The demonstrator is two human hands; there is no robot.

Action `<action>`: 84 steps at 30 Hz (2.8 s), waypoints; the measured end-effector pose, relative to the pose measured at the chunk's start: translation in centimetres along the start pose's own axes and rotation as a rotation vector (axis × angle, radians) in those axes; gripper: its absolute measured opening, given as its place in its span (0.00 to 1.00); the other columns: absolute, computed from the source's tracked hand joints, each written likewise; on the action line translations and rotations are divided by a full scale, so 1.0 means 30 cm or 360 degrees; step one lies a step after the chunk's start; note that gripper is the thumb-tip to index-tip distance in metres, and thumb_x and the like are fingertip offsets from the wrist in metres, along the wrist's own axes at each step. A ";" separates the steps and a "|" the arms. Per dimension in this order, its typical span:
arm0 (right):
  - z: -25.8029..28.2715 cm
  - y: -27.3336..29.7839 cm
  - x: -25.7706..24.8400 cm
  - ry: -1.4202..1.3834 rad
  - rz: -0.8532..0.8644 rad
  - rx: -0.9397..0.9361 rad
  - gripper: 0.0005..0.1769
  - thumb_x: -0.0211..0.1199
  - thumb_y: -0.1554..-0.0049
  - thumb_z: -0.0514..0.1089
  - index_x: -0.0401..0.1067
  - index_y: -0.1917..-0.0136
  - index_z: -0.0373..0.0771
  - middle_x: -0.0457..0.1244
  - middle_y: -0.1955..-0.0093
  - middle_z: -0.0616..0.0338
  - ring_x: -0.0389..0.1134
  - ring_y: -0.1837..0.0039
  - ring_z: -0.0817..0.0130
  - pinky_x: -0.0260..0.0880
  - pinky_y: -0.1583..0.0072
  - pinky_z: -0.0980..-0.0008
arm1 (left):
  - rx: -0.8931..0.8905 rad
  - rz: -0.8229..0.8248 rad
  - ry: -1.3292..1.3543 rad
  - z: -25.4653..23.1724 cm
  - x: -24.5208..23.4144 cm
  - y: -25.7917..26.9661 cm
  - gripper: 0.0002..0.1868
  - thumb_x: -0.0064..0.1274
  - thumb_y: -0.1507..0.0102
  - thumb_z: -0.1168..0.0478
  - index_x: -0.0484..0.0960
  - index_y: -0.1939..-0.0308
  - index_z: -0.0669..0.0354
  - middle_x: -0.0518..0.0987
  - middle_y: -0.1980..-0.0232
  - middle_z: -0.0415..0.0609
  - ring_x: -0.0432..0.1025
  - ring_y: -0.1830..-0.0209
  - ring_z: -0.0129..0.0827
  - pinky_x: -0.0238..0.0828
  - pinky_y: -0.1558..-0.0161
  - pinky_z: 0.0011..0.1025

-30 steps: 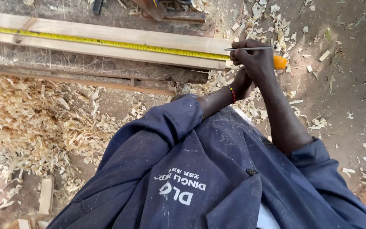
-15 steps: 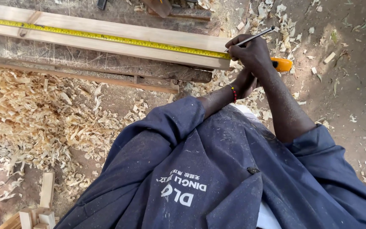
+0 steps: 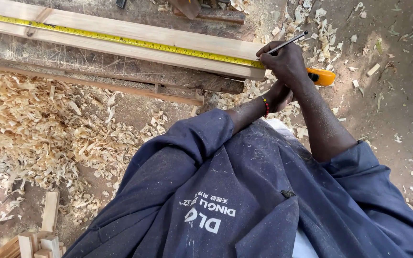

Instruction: A person measures, marks, and saws a wooden plank in a workshop environment.

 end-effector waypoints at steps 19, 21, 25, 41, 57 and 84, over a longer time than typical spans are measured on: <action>-0.021 0.018 -0.008 -0.0241 -0.0076 0.0126 0.04 0.66 0.40 0.37 0.80 0.52 0.44 0.68 0.63 0.66 0.65 0.63 0.82 0.72 0.59 0.82 | 0.0053 0.0023 0.0119 0.049 -0.051 -0.048 0.05 0.47 0.31 0.51 0.73 0.55 0.42 0.79 0.61 0.37 0.72 0.61 0.27 0.70 0.64 0.34; 0.012 0.022 -0.075 -0.0633 -0.0327 -0.0234 0.06 0.61 0.39 0.34 0.78 0.52 0.34 0.68 0.61 0.57 0.69 0.63 0.74 0.76 0.59 0.79 | -0.0042 0.0123 -0.0045 -0.009 -0.006 0.025 0.09 0.39 0.32 0.58 0.77 0.60 0.49 0.83 0.59 0.52 0.76 0.62 0.41 0.76 0.56 0.43; 0.087 0.077 -0.164 -0.0877 -0.0339 -0.0301 0.05 0.59 0.38 0.35 0.76 0.50 0.37 0.69 0.57 0.57 0.70 0.59 0.73 0.78 0.56 0.75 | -0.0072 0.0319 0.0146 -0.241 0.025 0.364 0.22 0.56 0.34 0.44 0.81 0.42 0.50 0.85 0.48 0.50 0.79 0.48 0.41 0.76 0.45 0.41; 0.121 0.064 0.092 -0.1363 -0.0338 0.0013 0.05 0.61 0.42 0.37 0.74 0.51 0.35 0.67 0.61 0.52 0.71 0.61 0.67 0.77 0.58 0.72 | 0.1457 -0.1199 0.0614 -1.343 -0.956 0.767 0.13 0.47 0.38 0.58 0.78 0.52 0.58 0.85 0.55 0.63 0.76 0.61 0.42 0.71 0.61 0.36; -0.001 0.247 0.173 -0.1452 -0.0725 0.0169 0.05 0.62 0.40 0.39 0.74 0.50 0.38 0.68 0.56 0.53 0.70 0.58 0.67 0.74 0.56 0.73 | 0.1276 -0.1765 -0.1554 -1.857 -0.998 0.592 0.26 0.33 0.32 0.43 0.80 0.66 0.57 0.82 0.63 0.49 0.76 0.63 0.40 0.68 0.60 0.41; -0.131 0.289 0.413 -0.1640 -0.0618 0.0351 0.12 0.62 0.35 0.47 0.70 0.50 0.35 0.56 0.70 0.57 0.54 0.73 0.76 0.55 0.72 0.77 | 0.1826 0.0586 -0.2774 -0.683 -0.195 0.611 0.13 0.55 0.44 0.64 0.79 0.56 0.46 0.70 0.64 0.42 0.71 0.57 0.44 0.69 0.54 0.38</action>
Point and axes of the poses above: each hand's wrist, its own y-axis away from the middle knuckle, its own x-axis out of the palm, z = x × y, the point moved 7 cm from there along -y, towards the middle knuckle
